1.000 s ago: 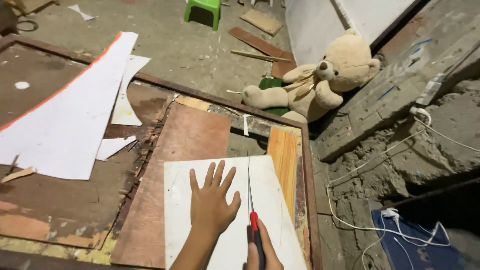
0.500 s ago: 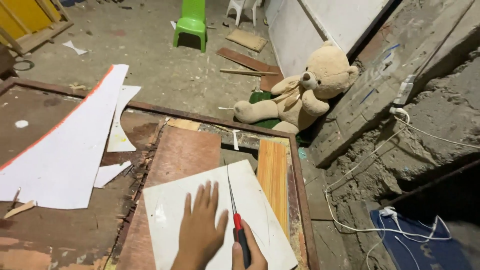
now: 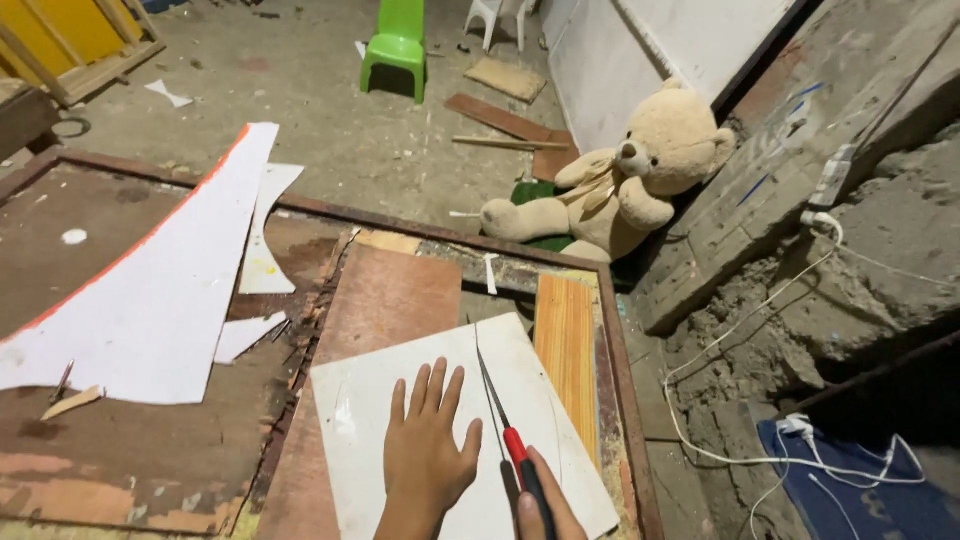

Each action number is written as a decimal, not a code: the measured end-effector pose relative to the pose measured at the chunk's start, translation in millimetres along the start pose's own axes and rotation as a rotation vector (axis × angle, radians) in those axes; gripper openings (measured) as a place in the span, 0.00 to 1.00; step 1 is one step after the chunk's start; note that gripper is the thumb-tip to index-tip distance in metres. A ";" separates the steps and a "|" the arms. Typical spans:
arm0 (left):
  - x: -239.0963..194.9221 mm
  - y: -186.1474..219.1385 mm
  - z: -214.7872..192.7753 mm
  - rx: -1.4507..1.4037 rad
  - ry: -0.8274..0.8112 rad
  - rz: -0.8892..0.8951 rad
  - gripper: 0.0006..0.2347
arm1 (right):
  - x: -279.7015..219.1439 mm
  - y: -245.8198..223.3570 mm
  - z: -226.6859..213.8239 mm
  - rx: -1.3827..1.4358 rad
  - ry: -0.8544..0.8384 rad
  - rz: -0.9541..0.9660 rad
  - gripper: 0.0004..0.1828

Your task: A person uses a utility knife to cut a white foam board along a marked line on a low workbench.

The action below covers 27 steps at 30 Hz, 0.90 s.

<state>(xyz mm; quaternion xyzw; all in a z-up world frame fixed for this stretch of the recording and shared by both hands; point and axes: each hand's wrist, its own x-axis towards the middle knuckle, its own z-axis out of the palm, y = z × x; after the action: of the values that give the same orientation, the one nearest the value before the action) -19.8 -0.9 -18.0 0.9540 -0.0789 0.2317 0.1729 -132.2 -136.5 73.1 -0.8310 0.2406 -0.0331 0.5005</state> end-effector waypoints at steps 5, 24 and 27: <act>-2.1 -2.1 2.9 -0.011 -0.001 0.015 0.32 | 27.0 -49.5 -31.7 -0.057 -0.075 0.089 0.32; 3.9 -2.2 0.4 -0.007 -0.022 -0.008 0.31 | 18.7 58.5 0.2 0.016 -0.171 0.003 0.35; -3.5 0.3 -3.7 -0.021 -0.052 -0.019 0.31 | -27.8 -23.1 0.1 -0.044 0.050 0.036 0.27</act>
<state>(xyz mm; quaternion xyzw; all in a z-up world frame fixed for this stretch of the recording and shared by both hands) -24.4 0.4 -16.5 0.9586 -0.0769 0.2044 0.1828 -148.2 -115.5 97.7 -0.8362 0.2684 -0.0395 0.4766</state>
